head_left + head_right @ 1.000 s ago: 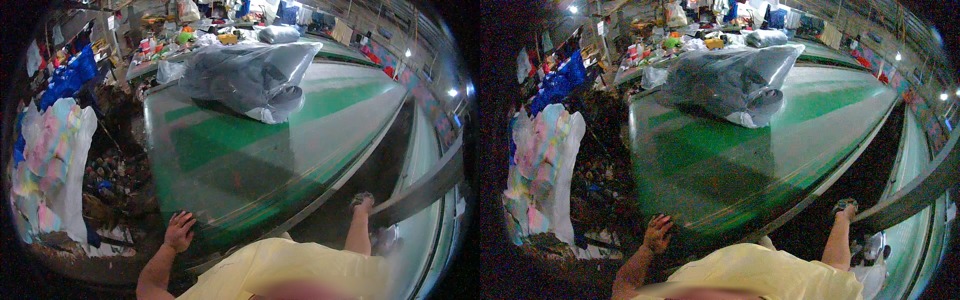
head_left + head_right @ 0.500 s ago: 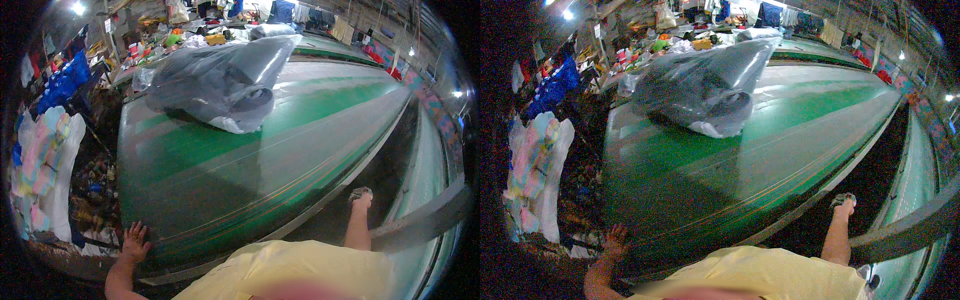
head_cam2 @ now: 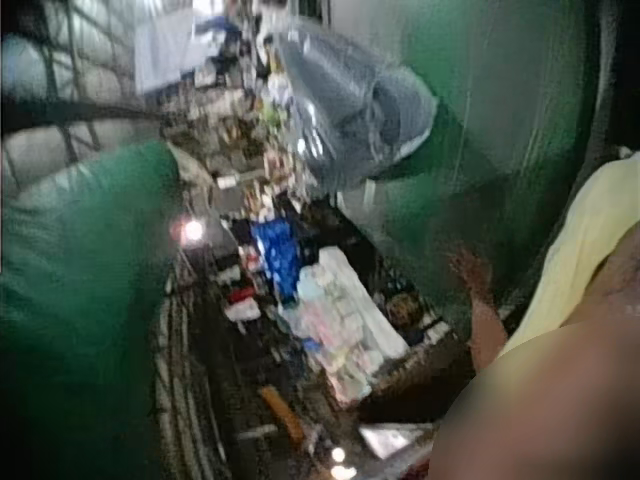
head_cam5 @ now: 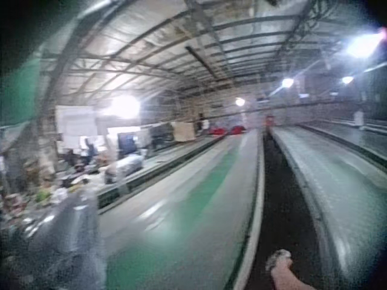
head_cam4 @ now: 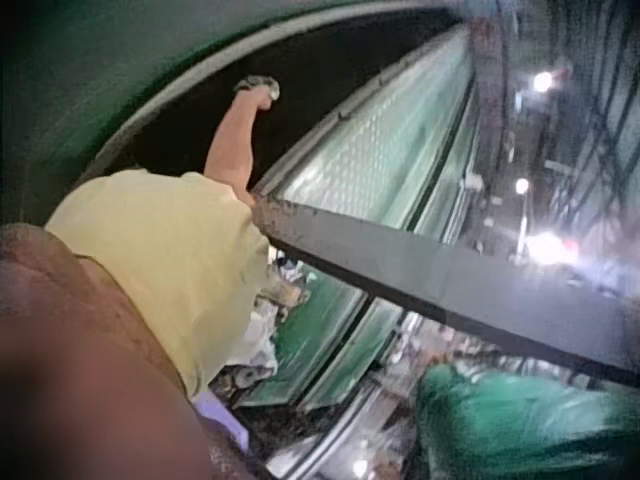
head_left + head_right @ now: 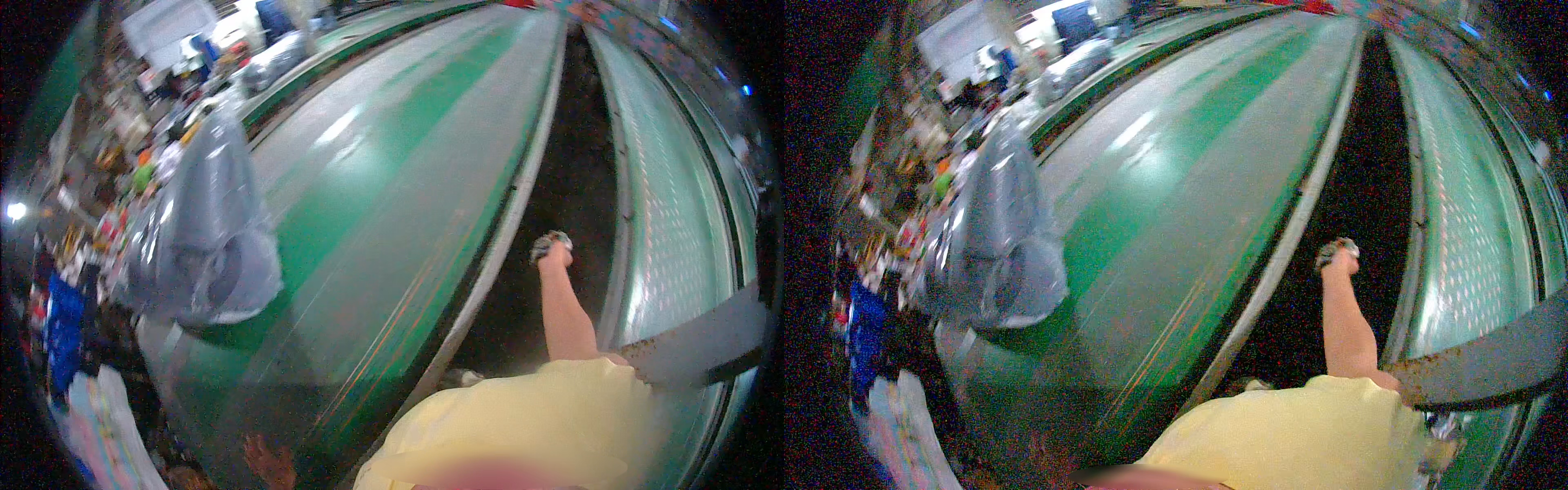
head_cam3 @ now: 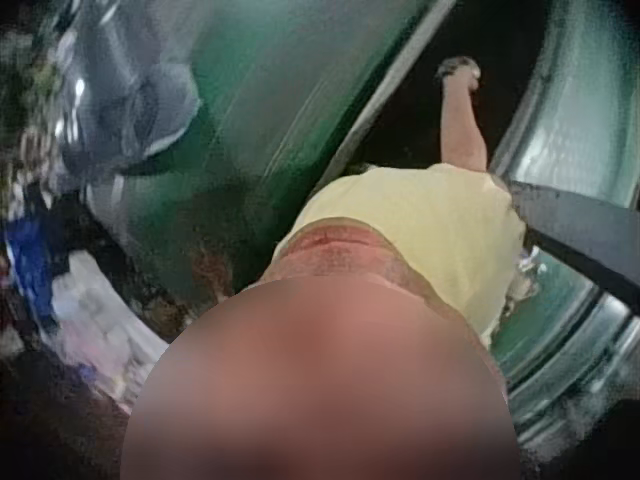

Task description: The person wipes a green conveyor belt surface with a cloth, moving along the belt to clean multiple sections. The person briefly walks between the belts to retrieve a fresh cloth and resumes wiping the surface.

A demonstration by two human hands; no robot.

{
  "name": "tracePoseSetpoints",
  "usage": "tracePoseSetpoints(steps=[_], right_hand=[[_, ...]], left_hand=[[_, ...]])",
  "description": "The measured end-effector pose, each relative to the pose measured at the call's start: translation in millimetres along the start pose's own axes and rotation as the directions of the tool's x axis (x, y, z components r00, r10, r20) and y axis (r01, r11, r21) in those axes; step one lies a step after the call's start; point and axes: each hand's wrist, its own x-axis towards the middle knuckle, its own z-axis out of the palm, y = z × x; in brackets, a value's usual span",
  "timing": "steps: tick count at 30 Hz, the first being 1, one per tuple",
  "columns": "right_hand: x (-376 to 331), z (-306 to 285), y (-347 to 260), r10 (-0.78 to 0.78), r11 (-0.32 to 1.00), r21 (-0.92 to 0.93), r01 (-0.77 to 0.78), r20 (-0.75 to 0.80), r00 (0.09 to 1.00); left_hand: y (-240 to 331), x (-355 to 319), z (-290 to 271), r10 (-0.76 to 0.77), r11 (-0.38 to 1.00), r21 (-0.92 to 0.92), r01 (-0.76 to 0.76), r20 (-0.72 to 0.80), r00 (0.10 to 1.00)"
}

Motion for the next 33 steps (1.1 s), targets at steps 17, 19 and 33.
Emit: tracePoseSetpoints(steps=[17,19,33], right_hand=[[99,91,-128,-0.238,0.970,-0.012,0.242,-0.240,0.941],[146,85,-155,-0.263,0.962,-0.002,0.271,-0.249,0.932],[215,22,-334,-0.565,0.778,-0.018,0.628,-0.457,0.687]], left_hand=[[249,154,59,0.378,0.799,-0.397,-0.451,-0.250,0.891],[311,168,56,0.395,0.785,-0.411,-0.463,-0.243,0.886],[610,222,-92,0.687,0.207,-0.757,-0.620,-0.339,0.643]])
